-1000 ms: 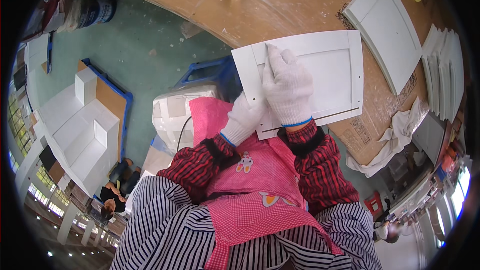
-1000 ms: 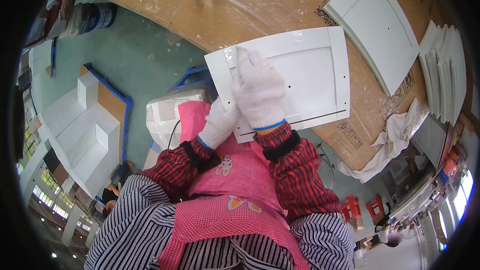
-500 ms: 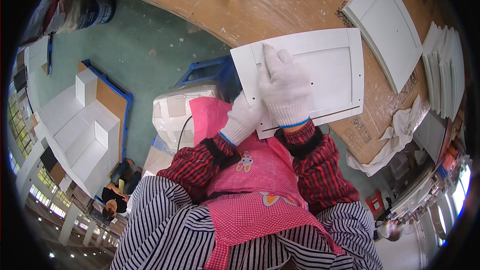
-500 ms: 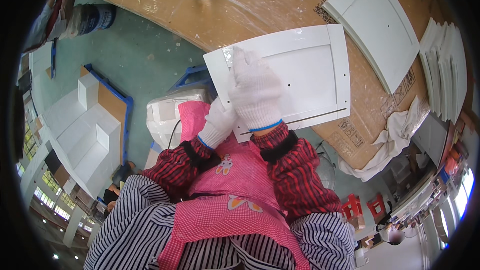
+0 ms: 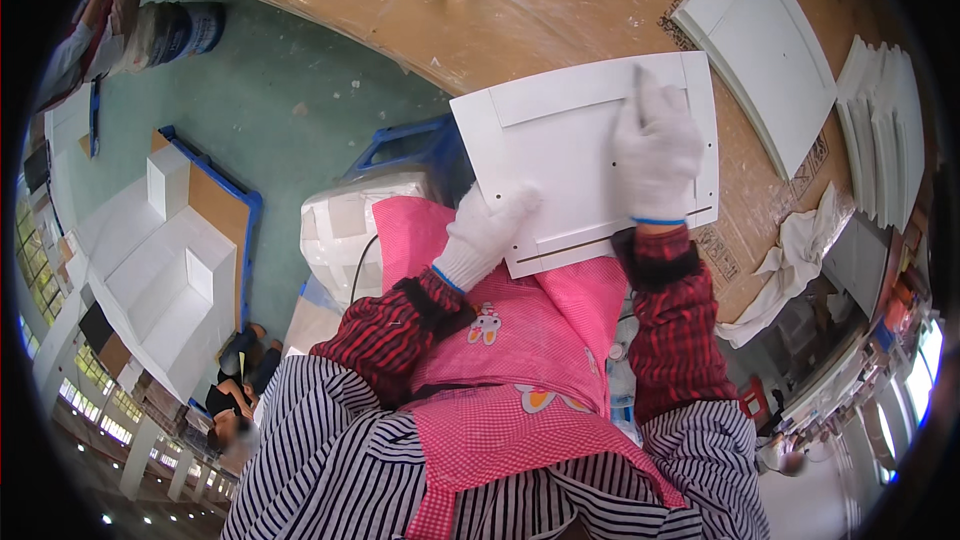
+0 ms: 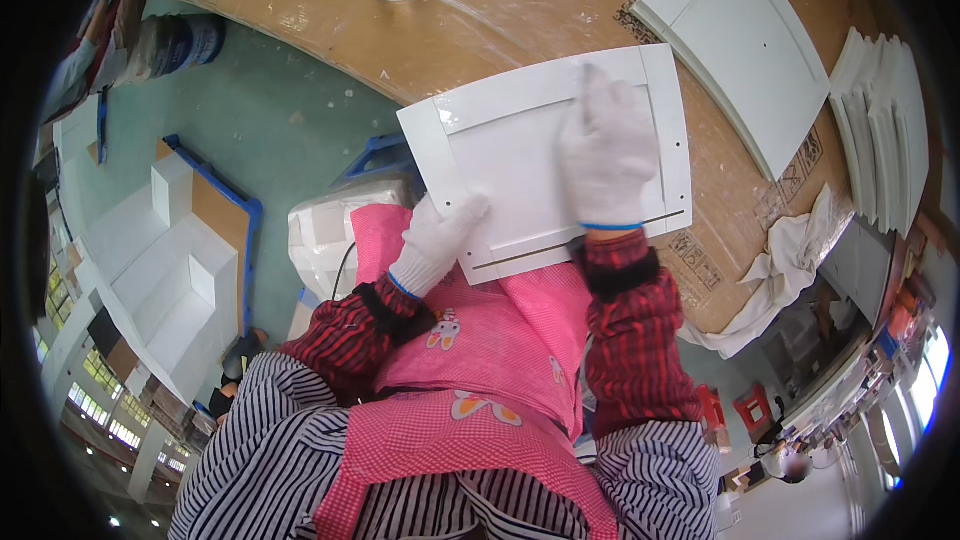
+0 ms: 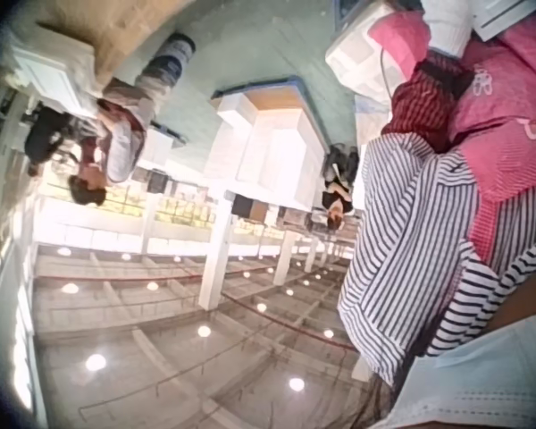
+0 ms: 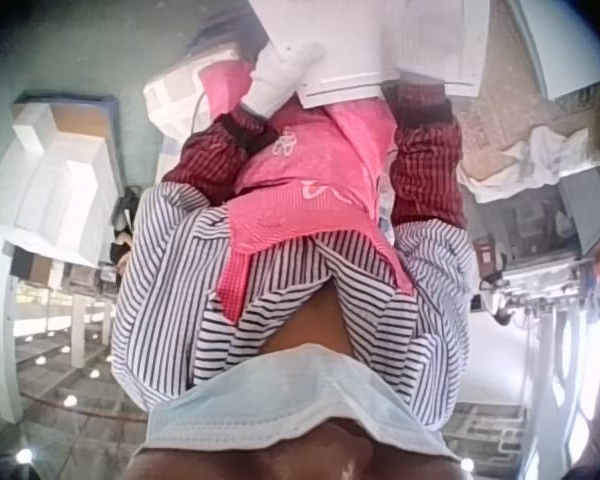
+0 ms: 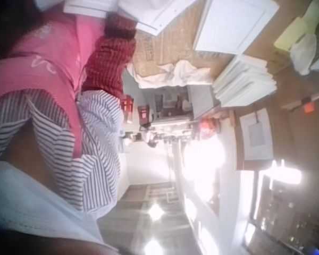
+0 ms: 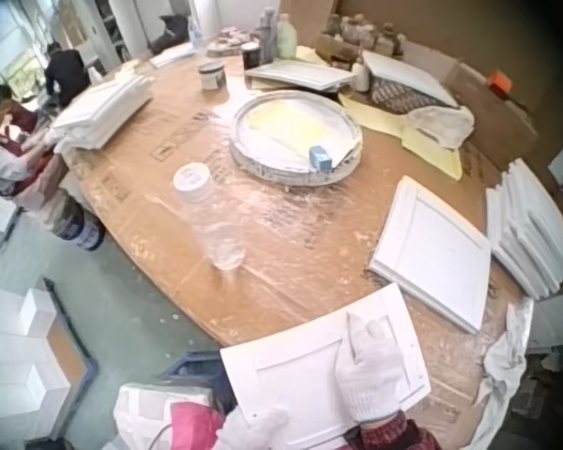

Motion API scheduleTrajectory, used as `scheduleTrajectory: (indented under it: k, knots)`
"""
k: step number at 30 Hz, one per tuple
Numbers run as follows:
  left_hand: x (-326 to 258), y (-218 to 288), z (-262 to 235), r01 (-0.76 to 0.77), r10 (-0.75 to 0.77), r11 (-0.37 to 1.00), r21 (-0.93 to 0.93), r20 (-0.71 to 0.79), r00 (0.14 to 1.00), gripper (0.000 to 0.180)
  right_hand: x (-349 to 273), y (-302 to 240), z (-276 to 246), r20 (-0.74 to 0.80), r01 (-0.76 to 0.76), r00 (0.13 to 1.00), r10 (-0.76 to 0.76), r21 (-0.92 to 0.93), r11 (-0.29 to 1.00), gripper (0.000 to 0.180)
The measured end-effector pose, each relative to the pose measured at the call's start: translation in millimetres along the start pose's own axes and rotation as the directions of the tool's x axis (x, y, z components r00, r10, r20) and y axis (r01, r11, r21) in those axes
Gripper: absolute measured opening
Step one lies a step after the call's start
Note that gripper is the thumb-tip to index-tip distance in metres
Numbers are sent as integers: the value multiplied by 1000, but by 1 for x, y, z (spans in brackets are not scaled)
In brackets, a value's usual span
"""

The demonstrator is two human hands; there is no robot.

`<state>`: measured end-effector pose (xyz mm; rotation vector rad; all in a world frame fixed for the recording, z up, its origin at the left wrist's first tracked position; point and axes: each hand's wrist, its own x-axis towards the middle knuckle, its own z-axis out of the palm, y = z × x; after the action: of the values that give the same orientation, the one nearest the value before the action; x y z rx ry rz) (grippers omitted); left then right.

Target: Cleaning, scraping, and touching up white wooden furniture panels in a factory setting.

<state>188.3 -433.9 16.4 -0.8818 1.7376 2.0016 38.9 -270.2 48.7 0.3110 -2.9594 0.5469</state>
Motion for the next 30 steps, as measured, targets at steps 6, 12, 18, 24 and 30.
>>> scheduleTrajectory:
  k: [6,12,18,24,30]
  knots:
    - [2,-4,-1,11,-11,1000,11,-16,1000,36,-38,-54,15,70,58,995,-75,218,974,37]
    - [1,-9,-1,35,-36,999,-28,-39,999,35,-37,-33,1,116,80,989,-95,126,989,42]
    - [2,-6,-1,6,-6,1000,-3,-29,1000,35,-37,-39,3,67,38,996,-50,176,984,36]
    - [2,-12,-2,-21,19,998,-61,-42,999,32,-32,-42,-2,106,-33,994,13,198,980,34]
    - [-1,-1,-1,29,-30,999,-34,-34,999,32,-35,-44,0,82,-50,996,34,200,979,31]
